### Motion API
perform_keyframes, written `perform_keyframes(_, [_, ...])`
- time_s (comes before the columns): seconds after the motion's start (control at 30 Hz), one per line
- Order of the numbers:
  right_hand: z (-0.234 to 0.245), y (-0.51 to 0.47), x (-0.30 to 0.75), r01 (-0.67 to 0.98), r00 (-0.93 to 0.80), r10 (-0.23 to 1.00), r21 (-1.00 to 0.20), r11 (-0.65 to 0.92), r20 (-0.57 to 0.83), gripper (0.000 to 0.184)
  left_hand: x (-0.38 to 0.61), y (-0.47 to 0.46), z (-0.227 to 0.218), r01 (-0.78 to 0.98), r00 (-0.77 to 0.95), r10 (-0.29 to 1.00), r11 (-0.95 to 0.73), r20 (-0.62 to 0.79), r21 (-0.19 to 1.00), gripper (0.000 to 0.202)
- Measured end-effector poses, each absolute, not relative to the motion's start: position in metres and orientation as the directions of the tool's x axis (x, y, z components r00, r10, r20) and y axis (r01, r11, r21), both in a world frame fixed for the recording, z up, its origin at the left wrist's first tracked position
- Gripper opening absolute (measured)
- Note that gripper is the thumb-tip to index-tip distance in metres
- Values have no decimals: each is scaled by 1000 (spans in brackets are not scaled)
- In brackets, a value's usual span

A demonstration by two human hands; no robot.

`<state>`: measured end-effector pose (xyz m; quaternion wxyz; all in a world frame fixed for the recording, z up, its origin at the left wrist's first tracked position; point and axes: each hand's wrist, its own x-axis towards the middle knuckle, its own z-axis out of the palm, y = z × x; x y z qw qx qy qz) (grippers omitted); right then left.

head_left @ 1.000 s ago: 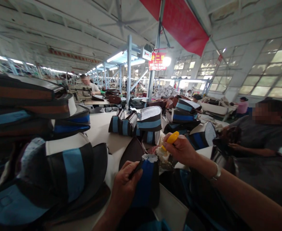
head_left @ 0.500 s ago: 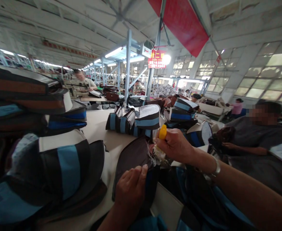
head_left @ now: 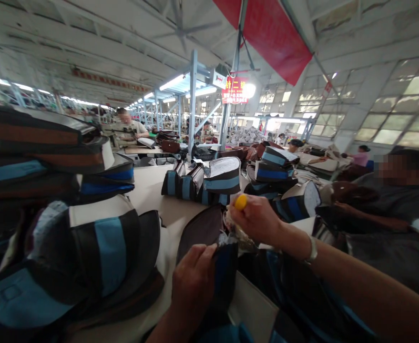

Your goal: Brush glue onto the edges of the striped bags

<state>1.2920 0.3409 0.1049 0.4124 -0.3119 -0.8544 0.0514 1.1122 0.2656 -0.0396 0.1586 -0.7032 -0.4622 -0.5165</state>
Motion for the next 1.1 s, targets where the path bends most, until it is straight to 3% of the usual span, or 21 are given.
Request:
perform_keyframes(0.07, [103,346,1301,253,-181,721,-677,692,669,16,1098,262,-26,680,-69,593,-560,802,472,16])
perform_keyframes(0.13, [92,346,1307,-133,-85,887,-888,441,453,20,1082,258,-15,537,-98,715,-547,692,642,15])
perform_keyframes(0.2, [70,342,1305,-394,-236,947,-912,112,218,23,1067,258,-11,441,-128,808,-474,576,762,17])
perform_keyframes(0.27, [44,333,1295,-495,-419,901,-860,-127,108,21,1057,261,-16,427,-242,823,-385,514,818,24])
perform_keyframes(0.37, [13,320,1270,-583,-503,857,-776,-240,113,18,1049,266,-28,618,-353,674,-353,648,703,22])
perform_keyframes(0.47, [0,312,1246,-636,-470,873,-735,-234,129,22,1051,260,-32,816,-171,619,-347,767,462,22])
perform_keyframes(0.57, [-8,307,1227,-647,-472,870,-726,-234,140,24,1058,249,-26,908,-138,698,-194,703,371,44])
perform_keyframes(0.6, [-12,306,1222,-644,-484,863,-726,-241,143,24,1060,247,-23,916,-177,719,-130,673,379,48])
perform_keyframes(0.7, [-23,301,1213,-628,-506,852,-733,-261,131,24,1059,246,-18,879,-290,745,-40,600,476,35])
perform_keyframes(0.83, [-15,307,1225,-620,-473,875,-745,-245,106,24,1045,252,-19,760,-281,770,-187,574,623,26])
perform_keyframes(0.9, [0,313,1237,-627,-341,932,-768,-129,122,23,1039,252,-20,706,-278,772,-240,572,667,26])
perform_keyframes(0.97, [15,316,1245,-586,-138,970,-806,83,199,22,1039,251,-19,680,-292,769,-251,569,688,27])
perform_keyframes(1.03, [26,317,1245,-456,-8,940,-838,299,340,21,1044,249,-17,656,-313,769,-249,557,712,27])
perform_keyframes(1.1, [32,317,1239,-270,-28,866,-838,474,499,19,1050,248,-12,615,-320,790,-246,522,749,24])
